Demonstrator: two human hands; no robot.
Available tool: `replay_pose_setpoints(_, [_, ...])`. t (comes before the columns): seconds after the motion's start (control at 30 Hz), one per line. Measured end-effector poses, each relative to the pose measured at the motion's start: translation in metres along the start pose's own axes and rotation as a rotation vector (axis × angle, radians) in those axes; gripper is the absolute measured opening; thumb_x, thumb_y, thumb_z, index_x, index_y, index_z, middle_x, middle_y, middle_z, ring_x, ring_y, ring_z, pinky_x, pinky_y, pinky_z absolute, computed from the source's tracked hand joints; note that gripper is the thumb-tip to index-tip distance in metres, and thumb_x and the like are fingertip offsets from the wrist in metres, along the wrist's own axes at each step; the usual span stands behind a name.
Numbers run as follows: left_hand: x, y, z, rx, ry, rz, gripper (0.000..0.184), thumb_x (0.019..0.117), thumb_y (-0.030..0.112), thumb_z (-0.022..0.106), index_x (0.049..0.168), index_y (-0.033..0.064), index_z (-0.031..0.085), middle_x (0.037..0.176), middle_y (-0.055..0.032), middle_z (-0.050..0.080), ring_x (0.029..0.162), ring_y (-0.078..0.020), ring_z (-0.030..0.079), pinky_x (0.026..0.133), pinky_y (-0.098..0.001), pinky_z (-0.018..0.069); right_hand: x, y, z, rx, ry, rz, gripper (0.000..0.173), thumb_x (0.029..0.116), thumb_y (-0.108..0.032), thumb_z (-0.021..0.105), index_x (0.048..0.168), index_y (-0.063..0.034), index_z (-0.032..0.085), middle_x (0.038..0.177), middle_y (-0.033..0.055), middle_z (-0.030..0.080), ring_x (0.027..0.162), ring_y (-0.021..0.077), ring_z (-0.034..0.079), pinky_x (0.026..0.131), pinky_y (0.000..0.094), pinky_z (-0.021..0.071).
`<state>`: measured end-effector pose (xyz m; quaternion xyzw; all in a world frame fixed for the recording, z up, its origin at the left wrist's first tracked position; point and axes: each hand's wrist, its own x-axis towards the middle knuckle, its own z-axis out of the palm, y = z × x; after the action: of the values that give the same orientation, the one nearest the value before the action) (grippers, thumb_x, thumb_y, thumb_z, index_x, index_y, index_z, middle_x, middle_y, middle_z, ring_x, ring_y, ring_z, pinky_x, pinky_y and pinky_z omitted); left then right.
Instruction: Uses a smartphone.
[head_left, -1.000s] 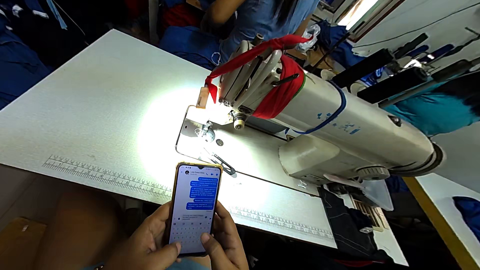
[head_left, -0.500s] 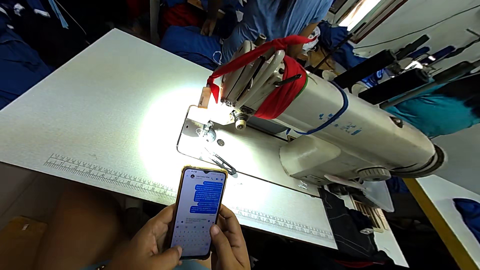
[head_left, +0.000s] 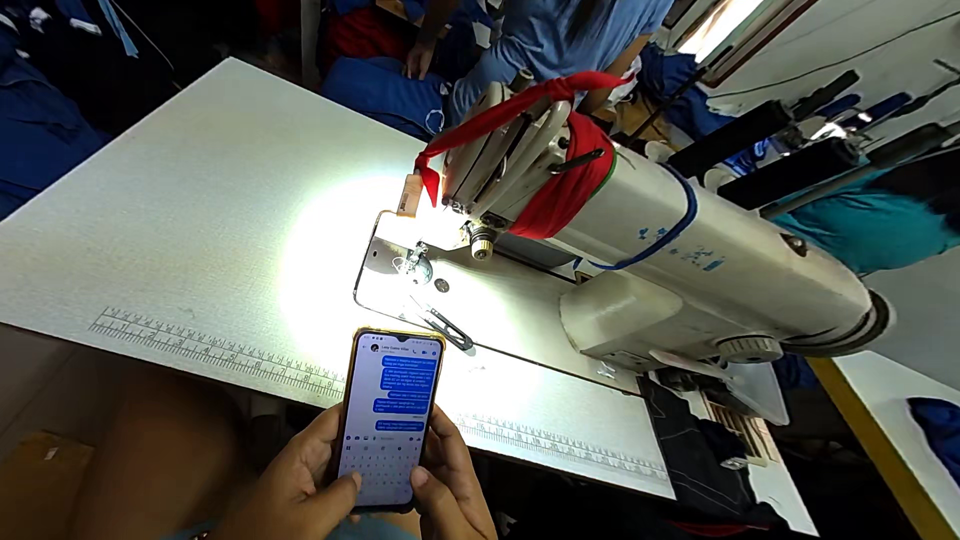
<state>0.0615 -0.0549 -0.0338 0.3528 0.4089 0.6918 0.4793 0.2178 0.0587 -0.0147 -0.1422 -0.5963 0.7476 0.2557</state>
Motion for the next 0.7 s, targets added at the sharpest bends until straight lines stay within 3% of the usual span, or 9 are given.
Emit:
replay_pose_setpoints(0.17, [0.0003,-0.0017,-0.0004,-0.048,-0.003,0.018,0.055,0.0931,-0.006,0.057,0.144,0.0106,0.043,0.132,-0.0069,0.066,0.113,-0.0182,0.069,0.085,-0.0321,0.0627,-0.0006,-0.0003,-0.0004,0.001,-0.021,0.002,0.06,0.1026,-0.005,0.041,0.153,0.0121,0.012,0.143,0.0142,0.052,0.123,0.0162,0.061,0.095,0.0367,0.0584])
replay_pose_setpoints(0.33, [0.0005,-0.0016,0.0028,-0.024,0.065,-0.006,0.048,0.0946,-0.005,0.053,0.14,0.01,0.047,0.125,-0.0073,0.069,0.104,-0.0175,0.072,0.077,-0.031,0.0637,-0.0007,-0.0012,-0.0006,0.012,-0.037,0.004,0.061,0.1025,-0.005,0.041,0.154,0.0107,0.011,0.143,0.0147,0.052,0.121,0.0181,0.063,0.089,0.0376,0.0612])
replay_pose_setpoints(0.5, [0.0011,-0.0017,0.0041,-0.016,0.067,0.013,0.048,0.0959,-0.003,0.056,0.142,0.0091,0.046,0.126,-0.008,0.068,0.106,-0.0179,0.071,0.08,-0.031,0.0632,-0.0007,-0.0024,-0.0005,0.003,-0.033,0.006,0.061,0.1025,-0.005,0.041,0.153,0.0112,0.011,0.143,0.0142,0.052,0.121,0.0182,0.063,0.089,0.0383,0.0613])
replay_pose_setpoints(0.6, [0.0019,-0.0009,0.0083,0.022,0.12,0.019,0.049,0.0949,-0.001,0.06,0.141,0.0077,0.047,0.125,-0.0081,0.069,0.108,-0.0184,0.071,0.084,-0.0312,0.0629,-0.0001,-0.0047,0.0018,-0.048,-0.032,-0.007,0.064,0.0986,0.0,0.042,0.152,0.0139,0.011,0.143,0.0156,0.052,0.122,0.0157,0.062,0.093,0.0352,0.0592])
replay_pose_setpoints(0.7, [0.0026,-0.0007,0.0084,0.016,0.124,0.015,0.047,0.096,-0.001,0.06,0.141,0.0079,0.048,0.125,-0.0077,0.069,0.108,-0.0176,0.071,0.082,-0.0299,0.0627,0.0008,-0.006,0.0057,-0.146,-0.004,-0.019,0.074,0.0922,0.006,0.054,0.151,0.0174,0.011,0.141,0.0202,0.052,0.12,0.0165,0.063,0.094,0.0345,0.0597])
